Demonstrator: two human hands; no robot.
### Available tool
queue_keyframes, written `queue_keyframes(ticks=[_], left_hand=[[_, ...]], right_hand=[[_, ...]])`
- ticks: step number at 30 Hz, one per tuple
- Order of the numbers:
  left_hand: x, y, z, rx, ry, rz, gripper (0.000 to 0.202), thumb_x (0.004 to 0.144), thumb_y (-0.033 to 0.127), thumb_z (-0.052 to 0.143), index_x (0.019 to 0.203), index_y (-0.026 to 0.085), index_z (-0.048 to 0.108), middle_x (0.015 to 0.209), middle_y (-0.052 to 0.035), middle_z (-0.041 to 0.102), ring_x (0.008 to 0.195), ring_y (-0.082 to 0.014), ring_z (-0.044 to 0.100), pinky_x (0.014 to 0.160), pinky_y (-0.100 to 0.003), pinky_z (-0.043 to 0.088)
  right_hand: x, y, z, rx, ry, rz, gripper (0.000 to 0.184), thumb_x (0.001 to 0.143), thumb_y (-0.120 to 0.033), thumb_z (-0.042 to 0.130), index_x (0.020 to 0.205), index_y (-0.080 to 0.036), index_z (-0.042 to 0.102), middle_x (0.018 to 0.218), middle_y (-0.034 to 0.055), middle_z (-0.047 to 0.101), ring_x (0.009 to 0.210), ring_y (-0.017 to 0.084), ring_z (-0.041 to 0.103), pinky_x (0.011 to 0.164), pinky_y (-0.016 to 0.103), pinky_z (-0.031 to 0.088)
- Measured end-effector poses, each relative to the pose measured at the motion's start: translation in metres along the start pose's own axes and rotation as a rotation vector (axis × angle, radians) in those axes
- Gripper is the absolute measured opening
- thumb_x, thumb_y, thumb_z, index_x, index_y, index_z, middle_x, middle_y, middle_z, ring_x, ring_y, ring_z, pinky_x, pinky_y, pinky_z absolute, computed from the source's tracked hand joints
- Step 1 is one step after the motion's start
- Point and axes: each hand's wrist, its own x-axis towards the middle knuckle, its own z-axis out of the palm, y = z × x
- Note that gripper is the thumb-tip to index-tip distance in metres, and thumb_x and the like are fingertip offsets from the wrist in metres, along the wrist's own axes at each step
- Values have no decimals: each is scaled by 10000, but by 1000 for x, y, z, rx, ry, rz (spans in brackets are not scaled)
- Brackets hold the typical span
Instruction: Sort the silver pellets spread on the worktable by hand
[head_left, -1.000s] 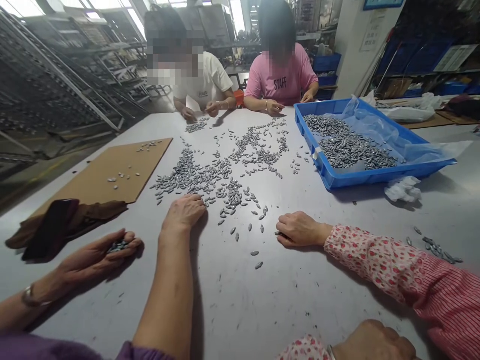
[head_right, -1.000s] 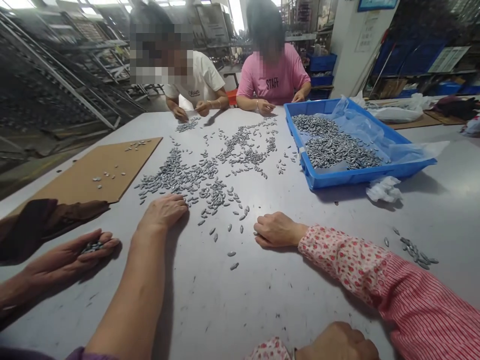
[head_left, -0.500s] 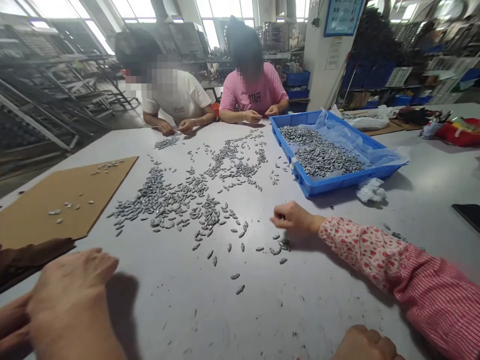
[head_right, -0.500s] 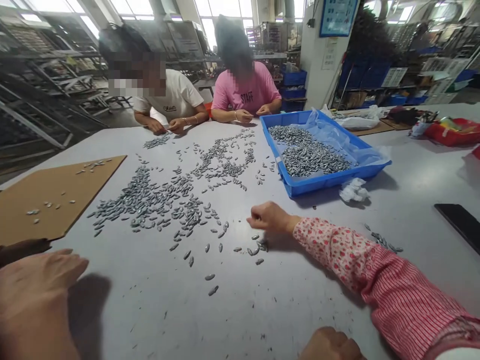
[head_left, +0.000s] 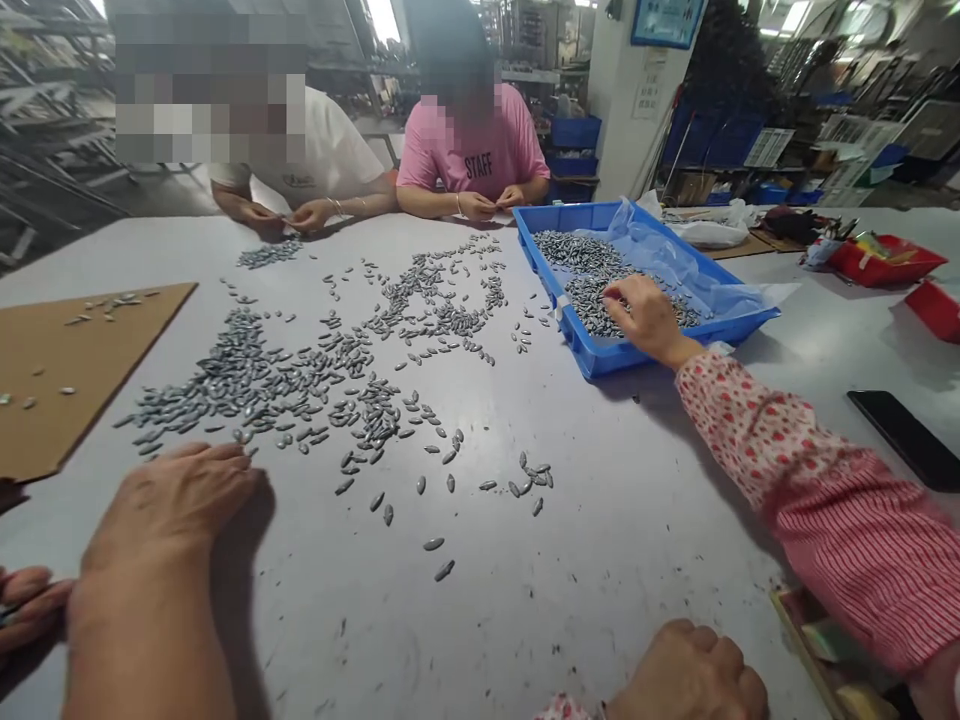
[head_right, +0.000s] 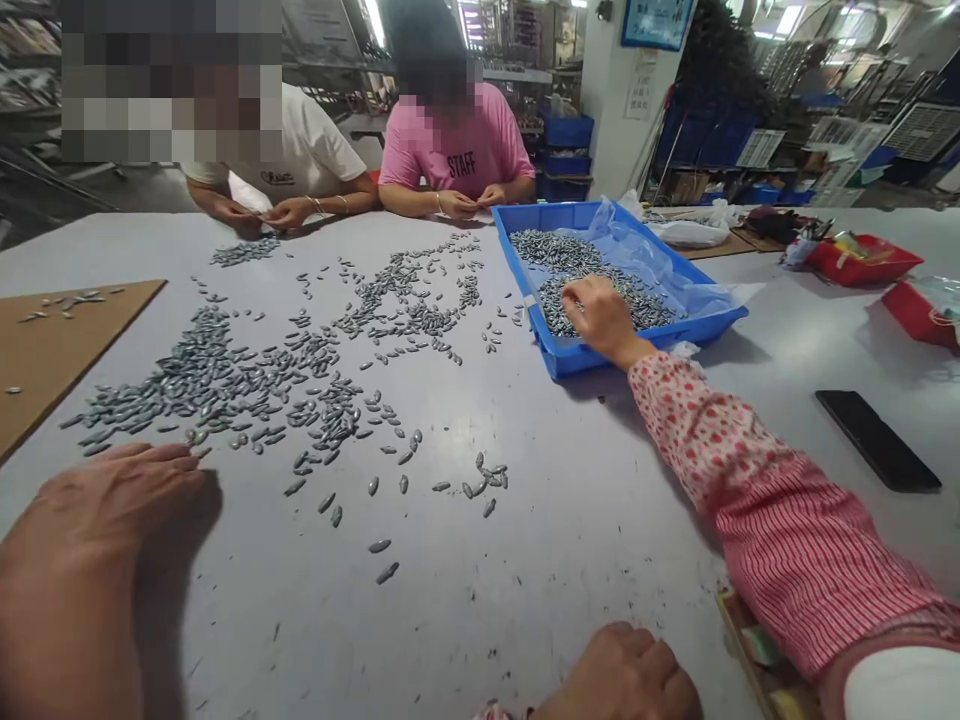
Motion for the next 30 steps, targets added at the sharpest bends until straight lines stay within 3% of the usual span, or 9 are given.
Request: queue_keyframes(ticks=[1, 3, 6, 9, 15, 20, 25, 30], left_hand=[[14, 25, 30, -21, -36, 20, 186, 991, 319, 623, 941, 141, 630, 883, -23, 634, 710, -129, 607, 620, -250, 524], [32, 61, 79, -53, -149, 1, 311, 884, 236, 733, 679, 143, 518, 617, 18, 522, 501, -110, 509, 413, -233, 353], [33, 80, 119, -98, -182, -25, 330, 867, 273, 746, 693, 155, 491, 626, 6, 521, 521, -137, 521, 420, -283, 282], [23, 78, 126, -119, -149, -36, 312, 876, 275, 740, 727, 154, 495, 659, 1, 535, 555, -145, 534, 441, -293, 269], [21, 77, 123, -129, -131, -27, 300, 878, 255, 735, 734, 152, 493, 668, 3, 534, 562, -144, 529, 438, -291, 254], [24, 78, 122, -100, -104, -28, 339, 847, 260, 761, 699, 157, 474, 642, 10, 503, 544, -136, 517, 430, -286, 237], [23, 81, 128, -93, -141, -72, 290, 862, 235, 715, 679, 170, 500, 604, 1, 478, 520, -139, 503, 427, -286, 256], [21, 89, 142, -123, -196, -135, 241, 868, 150, 600, 644, 238, 575, 551, -14, 506, 482, -147, 498, 443, -257, 276]], right_hand=[[-13, -13, 3, 110, -50, -74, 265, 974, -313, 487, 1060, -128, 656, 996, 114, 665, 914, 217, 593, 851, 354, 460], [-38, -44, 10, 336, -311, -239, 286, 964, -376, 551, 1084, -131, 638, 935, 67, 662, 775, 159, 588, 755, 299, 471], [-69, -86, 24, 415, -690, -377, 490, 863, -489, 706, 1176, -126, 605, 1045, 90, 649, 753, 144, 572, 694, 280, 456], [-89, -114, 37, 316, -844, -406, 692, 743, -535, 807, 1240, -124, 556, 1153, 126, 591, 784, 171, 559, 643, 285, 431], [-95, -139, 56, 360, -871, -461, 256, 877, -253, 698, 1079, -129, 601, 1091, 99, 578, 840, 165, 558, 714, 272, 441], [-86, -151, 62, 325, -844, -481, 423, 866, -287, 712, 1238, -141, 576, 1196, 125, 557, 794, 157, 555, 667, 273, 425], [-78, -163, 61, 246, -925, -594, 198, 935, -238, 581, 1112, -205, 664, 1098, 72, 600, 656, 106, 489, 615, 253, 359], [-80, -158, 57, 246, -941, -599, 91, 856, -173, 612, 943, -161, 638, 939, 62, 601, 658, 116, 446, 602, 245, 324]])
